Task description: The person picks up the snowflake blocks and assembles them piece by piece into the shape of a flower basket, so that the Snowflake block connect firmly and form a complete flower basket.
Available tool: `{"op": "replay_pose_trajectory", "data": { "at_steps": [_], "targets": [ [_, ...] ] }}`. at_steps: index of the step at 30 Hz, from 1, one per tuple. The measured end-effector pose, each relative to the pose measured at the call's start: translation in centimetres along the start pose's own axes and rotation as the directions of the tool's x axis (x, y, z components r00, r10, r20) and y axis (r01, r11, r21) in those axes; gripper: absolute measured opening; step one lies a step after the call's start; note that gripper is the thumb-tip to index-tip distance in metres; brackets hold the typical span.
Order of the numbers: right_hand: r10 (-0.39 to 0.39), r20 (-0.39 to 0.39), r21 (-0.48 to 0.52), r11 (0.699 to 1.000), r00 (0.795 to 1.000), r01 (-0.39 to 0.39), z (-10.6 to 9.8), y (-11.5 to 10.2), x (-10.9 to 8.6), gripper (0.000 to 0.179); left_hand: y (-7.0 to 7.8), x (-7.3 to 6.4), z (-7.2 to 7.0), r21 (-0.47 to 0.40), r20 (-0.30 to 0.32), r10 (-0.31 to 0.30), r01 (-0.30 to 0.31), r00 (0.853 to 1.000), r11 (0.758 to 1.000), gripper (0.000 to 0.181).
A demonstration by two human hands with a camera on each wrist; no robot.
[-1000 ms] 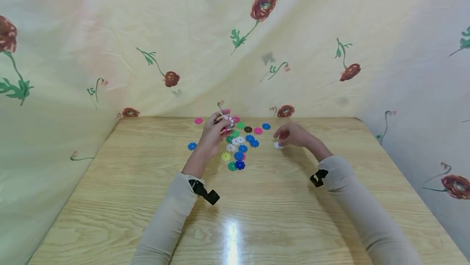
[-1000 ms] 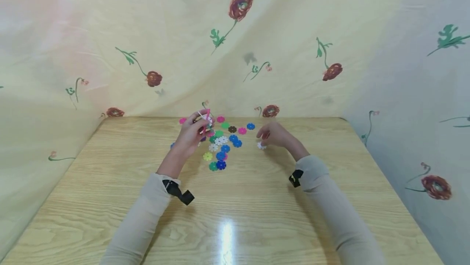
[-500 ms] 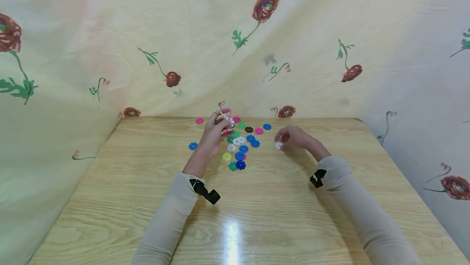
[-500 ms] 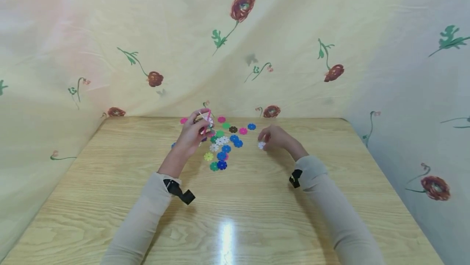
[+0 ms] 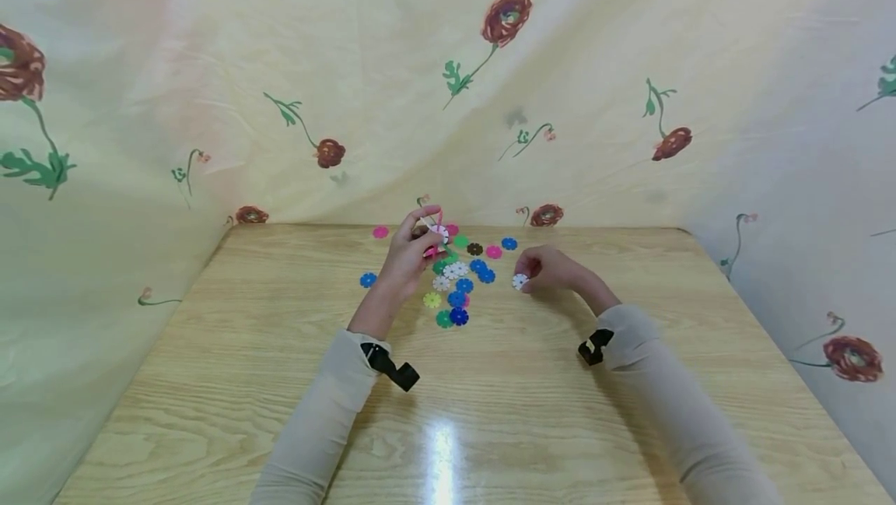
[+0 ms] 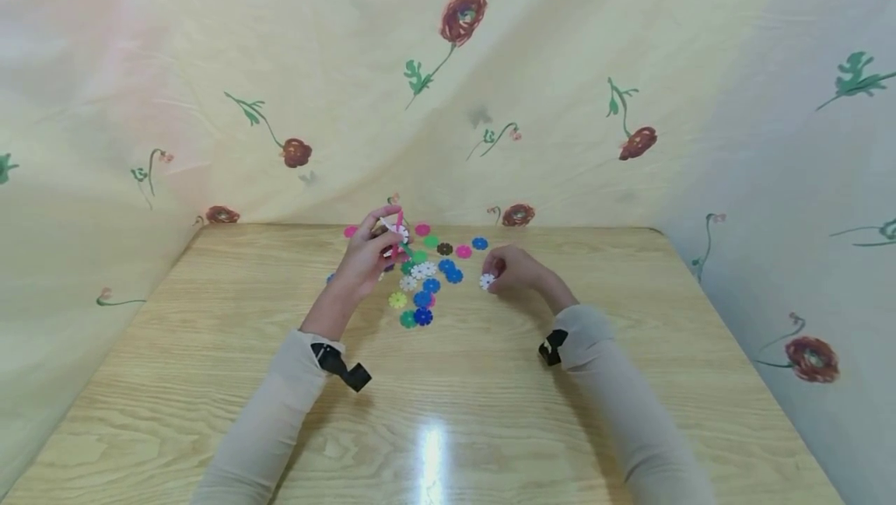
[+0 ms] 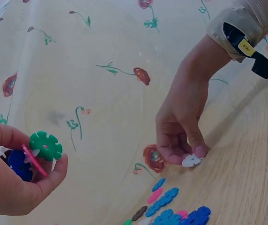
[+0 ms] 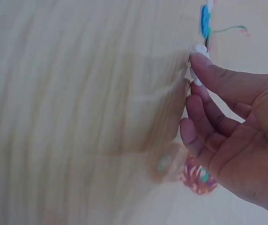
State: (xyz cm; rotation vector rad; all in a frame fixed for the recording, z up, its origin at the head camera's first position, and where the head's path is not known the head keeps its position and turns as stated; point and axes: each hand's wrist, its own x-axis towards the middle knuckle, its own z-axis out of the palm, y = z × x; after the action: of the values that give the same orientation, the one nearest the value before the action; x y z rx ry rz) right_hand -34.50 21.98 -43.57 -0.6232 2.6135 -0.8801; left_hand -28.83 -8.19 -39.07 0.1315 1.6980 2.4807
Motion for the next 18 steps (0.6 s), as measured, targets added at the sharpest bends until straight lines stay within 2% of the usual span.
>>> {"op": "replay_pose_trajectory", "data": {
  "at_steps": [5,10,13,18],
  "targets": [
    [-0.049,-0.007,0.046,0.998,0.999,0.049,0.8,-1.1,0.3,0.016,-0.1,0.0,-0.1,0.012,0.017,-0.004,0.004,1.000,1.000,0.043],
    [-0.032,-0.072,0.132,0.990,0.997,0.042,1.1,-3.0,0.3,0.016,-0.2,-0.1,-0.2,0.027,0.035,-0.004,0.003,0.999,1.000,0.048],
    [-0.024,-0.137,0.226,0.973,0.990,0.055,1.0,-4.3,0.3,0.021,-0.4,0.0,-0.2,0.027,0.040,-0.007,0.006,0.999,1.000,0.048],
    [-0.037,-0.269,0.375,0.916,0.963,0.139,0.8,-7.3,0.0,0.023,-0.4,-0.1,-0.2,0.018,0.042,-0.017,0.016,0.999,1.000,0.043]
  ]
}}
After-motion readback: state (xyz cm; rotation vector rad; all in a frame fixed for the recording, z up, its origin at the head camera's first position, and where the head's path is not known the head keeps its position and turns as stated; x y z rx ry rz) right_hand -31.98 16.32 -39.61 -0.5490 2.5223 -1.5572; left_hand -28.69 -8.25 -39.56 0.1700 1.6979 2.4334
